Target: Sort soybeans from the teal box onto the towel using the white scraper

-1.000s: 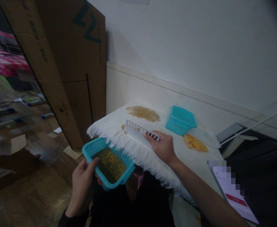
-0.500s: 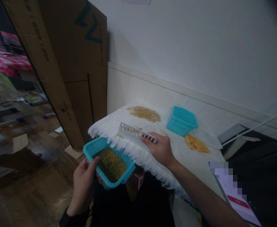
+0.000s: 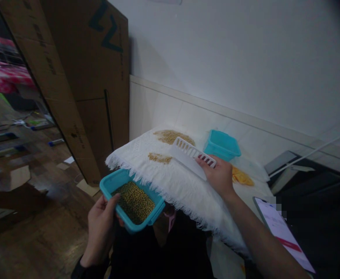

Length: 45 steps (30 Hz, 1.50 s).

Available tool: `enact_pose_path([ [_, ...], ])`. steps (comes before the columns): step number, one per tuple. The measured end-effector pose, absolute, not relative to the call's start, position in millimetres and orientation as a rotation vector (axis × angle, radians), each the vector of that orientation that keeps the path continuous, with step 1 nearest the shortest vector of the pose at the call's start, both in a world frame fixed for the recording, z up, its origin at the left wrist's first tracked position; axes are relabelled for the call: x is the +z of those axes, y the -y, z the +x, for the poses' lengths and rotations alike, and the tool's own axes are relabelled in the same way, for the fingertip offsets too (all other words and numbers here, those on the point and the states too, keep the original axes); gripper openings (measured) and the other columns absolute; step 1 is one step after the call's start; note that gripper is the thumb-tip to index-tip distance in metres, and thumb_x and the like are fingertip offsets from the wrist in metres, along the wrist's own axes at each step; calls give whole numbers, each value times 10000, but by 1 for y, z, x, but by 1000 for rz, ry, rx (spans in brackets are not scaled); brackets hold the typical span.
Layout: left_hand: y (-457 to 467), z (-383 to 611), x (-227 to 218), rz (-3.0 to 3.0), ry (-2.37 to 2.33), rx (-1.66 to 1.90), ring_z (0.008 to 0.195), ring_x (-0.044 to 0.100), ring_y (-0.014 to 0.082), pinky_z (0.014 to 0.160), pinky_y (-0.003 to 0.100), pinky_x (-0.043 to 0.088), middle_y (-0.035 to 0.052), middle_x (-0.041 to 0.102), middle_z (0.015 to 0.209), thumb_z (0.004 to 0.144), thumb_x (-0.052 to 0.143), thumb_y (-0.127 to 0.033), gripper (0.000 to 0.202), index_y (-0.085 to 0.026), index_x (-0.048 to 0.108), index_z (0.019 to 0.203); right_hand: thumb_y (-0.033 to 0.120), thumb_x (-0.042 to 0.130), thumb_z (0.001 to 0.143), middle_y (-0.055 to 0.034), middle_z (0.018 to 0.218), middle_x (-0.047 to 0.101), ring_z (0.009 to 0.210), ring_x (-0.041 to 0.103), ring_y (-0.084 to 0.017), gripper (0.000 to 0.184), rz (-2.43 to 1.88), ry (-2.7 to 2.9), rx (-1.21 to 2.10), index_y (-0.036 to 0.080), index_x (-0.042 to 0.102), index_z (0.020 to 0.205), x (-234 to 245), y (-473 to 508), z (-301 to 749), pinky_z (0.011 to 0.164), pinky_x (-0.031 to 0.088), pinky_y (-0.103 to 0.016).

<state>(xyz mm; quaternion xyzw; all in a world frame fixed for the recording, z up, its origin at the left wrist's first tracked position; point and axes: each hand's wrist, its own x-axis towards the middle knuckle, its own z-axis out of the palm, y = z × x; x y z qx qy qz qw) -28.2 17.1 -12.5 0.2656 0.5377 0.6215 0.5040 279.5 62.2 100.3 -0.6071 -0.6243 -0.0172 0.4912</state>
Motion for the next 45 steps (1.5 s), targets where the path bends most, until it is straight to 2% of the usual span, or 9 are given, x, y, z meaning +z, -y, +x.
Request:
enact_pose_path([
  [4,-17,-26,-15,624,-1279,1514,276,431,115,310,226,351,-91,489,372,680,828,-451,363,-234,539,638,565,687,840,-9,554,631,511,519,-154,430,-1541,1506,-73,151,775,765,90,-73,294,512,374,-267],
  [14,-17,-24,-2,631,-1349,1464,287,438,121,320,234,355,-67,496,358,611,834,-462,374,-235,537,596,543,690,829,-3,559,615,520,504,-148,397,-1531,1539,49,174,717,685,86,-70,289,520,357,-267],
  [24,-18,-22,-14,591,-1282,1459,273,421,122,300,243,367,-95,482,370,623,849,-490,402,-237,537,642,513,722,803,-12,546,629,518,519,-155,368,-1551,1493,84,163,750,690,82,-58,293,503,357,-265],
  [45,-15,-17,-10,650,-1297,1451,255,437,134,300,251,348,-78,493,346,644,815,-485,389,-243,515,596,522,760,764,-40,599,691,535,566,-173,364,-1550,1466,167,160,795,750,87,-38,290,492,407,-265],
])
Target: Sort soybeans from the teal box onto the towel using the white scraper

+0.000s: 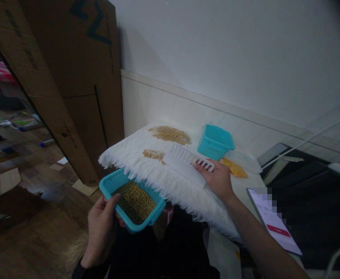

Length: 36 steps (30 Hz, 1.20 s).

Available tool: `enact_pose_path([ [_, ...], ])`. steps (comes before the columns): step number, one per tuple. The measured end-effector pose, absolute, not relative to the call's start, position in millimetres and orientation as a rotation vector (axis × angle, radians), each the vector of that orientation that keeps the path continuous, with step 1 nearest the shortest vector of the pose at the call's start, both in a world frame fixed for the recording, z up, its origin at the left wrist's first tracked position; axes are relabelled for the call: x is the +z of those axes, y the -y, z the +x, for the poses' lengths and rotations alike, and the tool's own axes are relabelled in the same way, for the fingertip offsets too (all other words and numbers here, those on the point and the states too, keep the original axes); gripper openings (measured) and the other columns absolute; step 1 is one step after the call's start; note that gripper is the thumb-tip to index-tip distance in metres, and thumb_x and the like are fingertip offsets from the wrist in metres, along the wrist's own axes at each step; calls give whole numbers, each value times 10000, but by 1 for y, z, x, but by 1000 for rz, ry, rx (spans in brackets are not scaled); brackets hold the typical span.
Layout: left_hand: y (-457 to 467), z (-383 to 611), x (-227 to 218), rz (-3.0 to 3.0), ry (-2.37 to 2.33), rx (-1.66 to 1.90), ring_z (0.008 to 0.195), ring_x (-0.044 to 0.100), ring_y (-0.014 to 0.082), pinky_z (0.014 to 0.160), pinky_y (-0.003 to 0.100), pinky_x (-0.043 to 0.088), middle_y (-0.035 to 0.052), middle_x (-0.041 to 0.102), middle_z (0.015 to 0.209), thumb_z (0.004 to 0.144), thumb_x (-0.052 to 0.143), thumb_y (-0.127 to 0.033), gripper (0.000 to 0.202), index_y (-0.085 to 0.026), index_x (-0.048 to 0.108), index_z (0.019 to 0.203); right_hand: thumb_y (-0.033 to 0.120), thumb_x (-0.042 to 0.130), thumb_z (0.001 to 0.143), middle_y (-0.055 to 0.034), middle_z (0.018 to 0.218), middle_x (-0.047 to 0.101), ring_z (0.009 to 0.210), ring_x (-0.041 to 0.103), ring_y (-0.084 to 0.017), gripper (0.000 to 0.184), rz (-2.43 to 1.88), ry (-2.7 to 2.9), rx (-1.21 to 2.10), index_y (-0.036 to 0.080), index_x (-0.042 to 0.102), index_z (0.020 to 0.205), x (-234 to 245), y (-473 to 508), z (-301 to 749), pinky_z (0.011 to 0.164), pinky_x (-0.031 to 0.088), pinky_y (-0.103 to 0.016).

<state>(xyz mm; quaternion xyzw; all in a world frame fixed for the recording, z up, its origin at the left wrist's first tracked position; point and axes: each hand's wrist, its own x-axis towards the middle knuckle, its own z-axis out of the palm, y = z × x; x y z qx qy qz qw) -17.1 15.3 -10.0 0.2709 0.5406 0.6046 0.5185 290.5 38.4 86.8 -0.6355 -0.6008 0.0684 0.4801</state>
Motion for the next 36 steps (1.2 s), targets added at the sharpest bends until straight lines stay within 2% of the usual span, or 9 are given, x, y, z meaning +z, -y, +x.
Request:
enact_pose_path([
  [11,-15,-18,-13,637,-1284,1457,253,440,141,290,254,370,-80,498,348,638,830,-497,393,-243,531,617,548,751,776,-45,623,713,546,594,-182,384,-1566,1485,172,168,798,760,85,-39,293,510,426,-270],
  [25,-15,-17,-11,651,-1279,1461,261,450,136,297,244,369,-70,506,353,655,826,-480,383,-237,535,599,570,759,773,-40,595,692,524,556,-171,410,-1543,1489,248,164,807,766,86,-32,285,482,409,-264],
  [36,-14,-18,-12,649,-1292,1438,265,451,132,310,235,342,-69,511,353,655,824,-452,358,-235,541,618,486,739,815,-21,591,688,521,562,-153,326,-1482,1578,298,170,807,780,91,-36,261,497,418,-250],
])
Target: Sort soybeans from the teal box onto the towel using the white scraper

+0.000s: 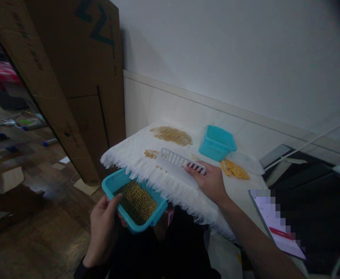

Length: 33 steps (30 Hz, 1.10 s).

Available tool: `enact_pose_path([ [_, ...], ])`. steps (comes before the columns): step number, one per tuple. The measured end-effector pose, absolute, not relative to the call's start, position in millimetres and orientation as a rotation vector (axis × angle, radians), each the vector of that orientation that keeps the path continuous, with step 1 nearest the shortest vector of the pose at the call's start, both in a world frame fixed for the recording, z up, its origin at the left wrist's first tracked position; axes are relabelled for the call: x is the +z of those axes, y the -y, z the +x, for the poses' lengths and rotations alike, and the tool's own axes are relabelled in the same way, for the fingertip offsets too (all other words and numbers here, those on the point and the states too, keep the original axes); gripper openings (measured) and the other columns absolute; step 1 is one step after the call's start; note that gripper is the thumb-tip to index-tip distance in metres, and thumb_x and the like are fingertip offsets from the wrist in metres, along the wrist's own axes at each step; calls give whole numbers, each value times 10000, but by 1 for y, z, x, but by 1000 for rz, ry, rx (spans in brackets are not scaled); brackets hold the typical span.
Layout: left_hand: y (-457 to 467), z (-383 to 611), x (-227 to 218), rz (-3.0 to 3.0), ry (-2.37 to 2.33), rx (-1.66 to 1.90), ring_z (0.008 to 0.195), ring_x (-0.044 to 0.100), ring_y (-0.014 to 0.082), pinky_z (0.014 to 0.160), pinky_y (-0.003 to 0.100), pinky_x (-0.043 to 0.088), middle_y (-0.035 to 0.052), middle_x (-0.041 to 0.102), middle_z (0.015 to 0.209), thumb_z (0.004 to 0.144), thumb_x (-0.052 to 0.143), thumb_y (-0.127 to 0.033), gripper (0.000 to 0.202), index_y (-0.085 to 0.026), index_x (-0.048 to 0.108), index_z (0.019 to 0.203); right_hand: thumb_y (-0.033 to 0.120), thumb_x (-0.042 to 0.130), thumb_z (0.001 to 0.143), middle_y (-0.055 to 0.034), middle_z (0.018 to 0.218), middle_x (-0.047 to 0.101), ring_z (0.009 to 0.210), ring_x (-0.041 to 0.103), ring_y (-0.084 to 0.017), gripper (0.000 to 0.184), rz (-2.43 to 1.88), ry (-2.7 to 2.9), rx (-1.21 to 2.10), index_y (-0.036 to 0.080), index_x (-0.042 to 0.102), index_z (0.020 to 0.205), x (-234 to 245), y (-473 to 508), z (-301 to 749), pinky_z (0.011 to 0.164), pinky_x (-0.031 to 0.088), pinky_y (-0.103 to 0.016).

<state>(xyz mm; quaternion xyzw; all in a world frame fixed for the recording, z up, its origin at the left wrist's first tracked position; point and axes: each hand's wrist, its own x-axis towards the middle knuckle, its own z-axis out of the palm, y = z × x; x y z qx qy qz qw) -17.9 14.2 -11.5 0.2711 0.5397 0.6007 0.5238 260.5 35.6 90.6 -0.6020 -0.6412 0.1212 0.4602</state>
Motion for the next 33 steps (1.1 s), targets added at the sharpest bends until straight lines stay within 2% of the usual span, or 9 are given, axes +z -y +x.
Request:
enact_pose_path([
  [7,-14,-17,-11,610,-1246,1442,254,437,137,290,245,340,-76,501,347,647,833,-446,359,-236,542,624,504,735,818,-16,592,680,522,558,-149,337,-1434,1598,360,176,801,778,97,-30,245,484,403,-241],
  [15,-14,-17,-14,609,-1230,1460,254,429,135,282,251,344,-81,495,355,659,831,-431,357,-241,533,614,503,728,806,6,527,590,505,483,-141,357,-1521,1483,22,173,731,670,89,-59,288,493,350,-259],
  [22,-14,-16,-8,589,-1253,1451,247,431,134,288,246,330,-77,492,347,615,832,-438,355,-235,540,602,497,732,795,-8,553,642,516,529,-156,339,-1533,1473,95,164,772,741,77,-55,292,500,389,-265],
  [26,-14,-16,-4,589,-1248,1451,244,440,142,285,248,338,-75,495,345,604,832,-437,362,-240,528,594,480,739,779,-11,555,648,513,526,-155,321,-1522,1471,120,166,772,723,81,-53,290,499,386,-265],
  [33,-14,-16,-7,593,-1240,1451,248,428,131,278,245,338,-91,491,356,626,827,-447,351,-239,545,633,551,742,765,-10,519,621,500,514,-156,392,-1523,1470,128,174,737,657,84,-49,289,469,371,-257],
])
